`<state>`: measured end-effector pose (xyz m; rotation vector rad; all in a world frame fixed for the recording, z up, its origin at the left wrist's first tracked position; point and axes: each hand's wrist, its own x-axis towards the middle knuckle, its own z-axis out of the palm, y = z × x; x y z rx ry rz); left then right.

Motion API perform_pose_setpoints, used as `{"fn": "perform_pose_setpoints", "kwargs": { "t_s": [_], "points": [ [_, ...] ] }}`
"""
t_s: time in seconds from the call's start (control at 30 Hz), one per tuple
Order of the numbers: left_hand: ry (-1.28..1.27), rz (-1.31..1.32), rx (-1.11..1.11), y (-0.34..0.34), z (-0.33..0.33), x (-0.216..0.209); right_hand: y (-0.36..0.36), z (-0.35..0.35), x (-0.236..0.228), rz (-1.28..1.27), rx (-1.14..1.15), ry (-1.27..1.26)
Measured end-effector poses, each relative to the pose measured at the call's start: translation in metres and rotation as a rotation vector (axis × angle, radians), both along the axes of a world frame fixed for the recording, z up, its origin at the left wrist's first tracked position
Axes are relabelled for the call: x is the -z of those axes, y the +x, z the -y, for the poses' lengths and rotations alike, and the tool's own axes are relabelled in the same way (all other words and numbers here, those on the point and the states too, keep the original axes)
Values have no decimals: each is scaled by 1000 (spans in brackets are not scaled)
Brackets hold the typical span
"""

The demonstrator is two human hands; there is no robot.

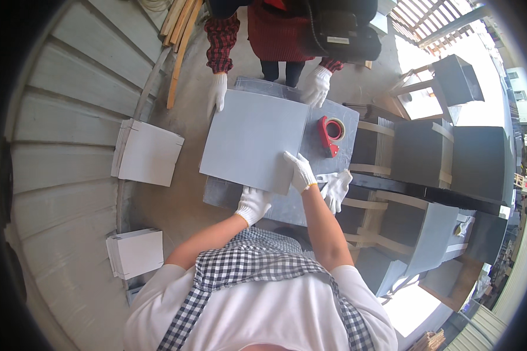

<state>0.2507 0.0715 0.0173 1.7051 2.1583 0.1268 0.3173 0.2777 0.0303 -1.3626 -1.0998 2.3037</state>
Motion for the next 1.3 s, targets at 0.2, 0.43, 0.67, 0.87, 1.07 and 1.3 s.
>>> {"fn": "perform_pose_setpoints", "kwargs": {
  "t_s": [0.2, 0.43, 0.67, 0.87, 1.07, 1.3],
  "points": [
    [71, 181, 96, 0, 24, -19, 5, -27, 40, 463, -476, 350],
    [-331, 1658, -1223, -46, -1, -1, -7, -25, -9, 754, -683, 718],
    [-91, 1802, -1530, -32, -30, 6, 30, -31, -56, 626, -429, 1048],
    [-230, 1873, -1647, -41, -34, 46, 118, 33, -26, 630, -468, 796],
    [-291, 1758, -1505, -49, -24, 66, 243, 46, -34, 775, -275, 610],
    [-539, 1458, -938, 57, -93, -9, 405, 56, -48, 243, 725, -64]
  ]
}}
